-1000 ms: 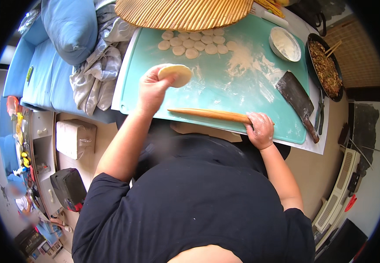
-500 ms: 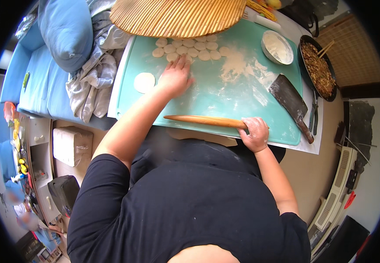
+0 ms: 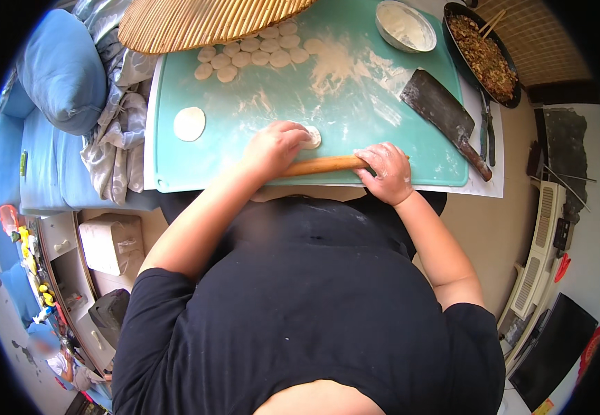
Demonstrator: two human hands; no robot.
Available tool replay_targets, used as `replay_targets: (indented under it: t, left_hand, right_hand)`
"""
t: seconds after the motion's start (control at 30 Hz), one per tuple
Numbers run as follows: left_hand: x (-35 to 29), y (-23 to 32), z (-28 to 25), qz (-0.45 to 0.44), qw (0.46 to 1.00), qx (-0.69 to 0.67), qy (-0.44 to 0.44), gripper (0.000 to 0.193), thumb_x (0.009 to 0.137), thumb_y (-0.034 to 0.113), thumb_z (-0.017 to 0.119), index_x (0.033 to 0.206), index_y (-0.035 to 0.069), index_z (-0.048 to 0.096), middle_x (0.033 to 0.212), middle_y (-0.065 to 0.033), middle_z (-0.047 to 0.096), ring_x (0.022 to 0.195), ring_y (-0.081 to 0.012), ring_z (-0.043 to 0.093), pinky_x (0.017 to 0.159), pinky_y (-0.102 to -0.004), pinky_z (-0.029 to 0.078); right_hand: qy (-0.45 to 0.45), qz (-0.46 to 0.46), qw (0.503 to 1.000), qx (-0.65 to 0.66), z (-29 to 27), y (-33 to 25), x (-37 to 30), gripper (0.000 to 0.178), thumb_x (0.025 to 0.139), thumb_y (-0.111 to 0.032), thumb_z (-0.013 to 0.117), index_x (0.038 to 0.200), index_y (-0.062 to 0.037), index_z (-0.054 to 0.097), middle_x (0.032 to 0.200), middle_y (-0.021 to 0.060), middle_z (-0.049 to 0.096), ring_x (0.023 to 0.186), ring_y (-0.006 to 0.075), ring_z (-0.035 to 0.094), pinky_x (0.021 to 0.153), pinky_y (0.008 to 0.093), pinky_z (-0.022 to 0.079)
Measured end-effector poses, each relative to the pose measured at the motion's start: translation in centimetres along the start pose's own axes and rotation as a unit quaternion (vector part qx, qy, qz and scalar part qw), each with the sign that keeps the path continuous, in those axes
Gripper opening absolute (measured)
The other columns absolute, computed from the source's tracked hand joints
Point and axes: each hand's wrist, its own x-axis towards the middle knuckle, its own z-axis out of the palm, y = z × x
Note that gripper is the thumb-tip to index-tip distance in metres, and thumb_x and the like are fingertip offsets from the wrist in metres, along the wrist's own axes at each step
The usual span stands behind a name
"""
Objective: The person uses a wooden rolling pin to flatten small balls of dough into thin, round discs on a floured teal cutting board. They repeatedly pick up a dough ball, roll it out, and place the finished disc aside on the board.
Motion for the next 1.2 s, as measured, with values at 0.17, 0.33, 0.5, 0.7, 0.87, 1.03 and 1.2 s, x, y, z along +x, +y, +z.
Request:
replay_targets:
  t: [0.17, 0.33, 0.5, 0.7, 0.87, 1.03, 1.2]
  left_hand:
    - [-1.5, 1.1, -2.3, -0.034, 0.991, 0.104, 0.074, 0.031, 0.084, 0.015, 0.058, 0.113, 0.005, 0.058, 0.122, -0.0127, 0.055, 0.117, -0.0341, 0.048, 0.097, -0.043, 0.04]
    - [-0.2, -2.1, -0.7, -0.15, 0.949, 0.276, -0.013, 0.053, 0.095, 0.039, 0.039, 0.134, 0.005, 0.041, 0.145, -0.0183, 0.032, 0.136, -0.0374, 0.024, 0.11, -0.0488, 0.022]
    - [0.4, -1.8, -0.9, -0.135, 0.939, 0.317, -0.016, 0.054, 0.093, 0.037, 0.042, 0.137, 0.005, 0.039, 0.148, -0.0176, 0.028, 0.138, -0.0362, 0.021, 0.111, -0.0477, 0.019]
    - [-1.0, -2.9, -0.6, -0.117, 0.95, 0.29, -0.003, 0.055, 0.093, 0.038, 0.043, 0.137, 0.006, 0.039, 0.148, -0.0171, 0.028, 0.138, -0.0367, 0.022, 0.111, -0.0496, 0.019]
    - [2.9, -3.0, -0.9, -0.199, 0.936, 0.29, 0.02, 0.055, 0.094, 0.038, 0.04, 0.137, 0.004, 0.037, 0.148, -0.0207, 0.024, 0.139, -0.0375, 0.018, 0.112, -0.0482, 0.019]
    - [-3.6, -1.0, 0.3, -0.053, 0.963, 0.261, -0.031, 0.058, 0.091, 0.033, 0.047, 0.138, 0.002, 0.035, 0.148, -0.0186, 0.026, 0.138, -0.0395, 0.02, 0.111, -0.049, 0.02]
    - [3.4, -4.6, -1.2, -0.183, 0.945, 0.269, 0.036, 0.053, 0.094, 0.033, 0.039, 0.137, 0.001, 0.036, 0.147, -0.0215, 0.026, 0.138, -0.0385, 0.018, 0.111, -0.0491, 0.02]
  right_hand:
    - [-0.013, 0.007, 1.0, -0.006, -0.4, 1.1, 2.2, 0.035, 0.066, -0.016, 0.072, 0.099, -0.0144, 0.062, 0.09, 0.0048, 0.06, 0.085, 0.0258, 0.056, 0.075, 0.0387, 0.045]
    - [-0.074, -0.021, 0.987, -0.142, 1.4, 3.1, 6.6, 0.035, 0.083, -0.036, 0.057, 0.106, -0.0102, 0.06, 0.126, 0.0114, 0.051, 0.12, 0.0318, 0.043, 0.1, 0.0448, 0.033]
    - [-0.14, 0.035, 0.982, -0.121, 2.4, 4.4, 5.9, 0.048, 0.087, -0.042, 0.049, 0.121, -0.0083, 0.054, 0.14, 0.0124, 0.041, 0.131, 0.0337, 0.034, 0.109, 0.0491, 0.022]
    - [-0.22, 0.013, 0.965, -0.14, 0.8, 1.3, 5.0, 0.051, 0.089, -0.04, 0.047, 0.13, -0.0104, 0.049, 0.145, 0.0082, 0.036, 0.135, 0.0336, 0.029, 0.11, 0.0499, 0.022]
    - [-0.162, 0.067, 0.968, -0.18, 2.3, 5.4, 7.8, 0.053, 0.09, -0.041, 0.043, 0.133, -0.0105, 0.046, 0.148, 0.0078, 0.031, 0.135, 0.0346, 0.027, 0.11, 0.0498, 0.022]
    - [-0.277, 0.033, 0.952, -0.128, -0.4, 1.6, 3.3, 0.055, 0.091, -0.042, 0.043, 0.136, -0.0107, 0.042, 0.148, 0.009, 0.03, 0.138, 0.0322, 0.021, 0.112, 0.0475, 0.017]
    - [-0.202, 0.097, 0.964, -0.141, 1.3, 4.4, 8.6, 0.054, 0.091, -0.039, 0.044, 0.137, -0.0112, 0.042, 0.148, 0.0097, 0.031, 0.139, 0.0296, 0.021, 0.112, 0.0475, 0.017]
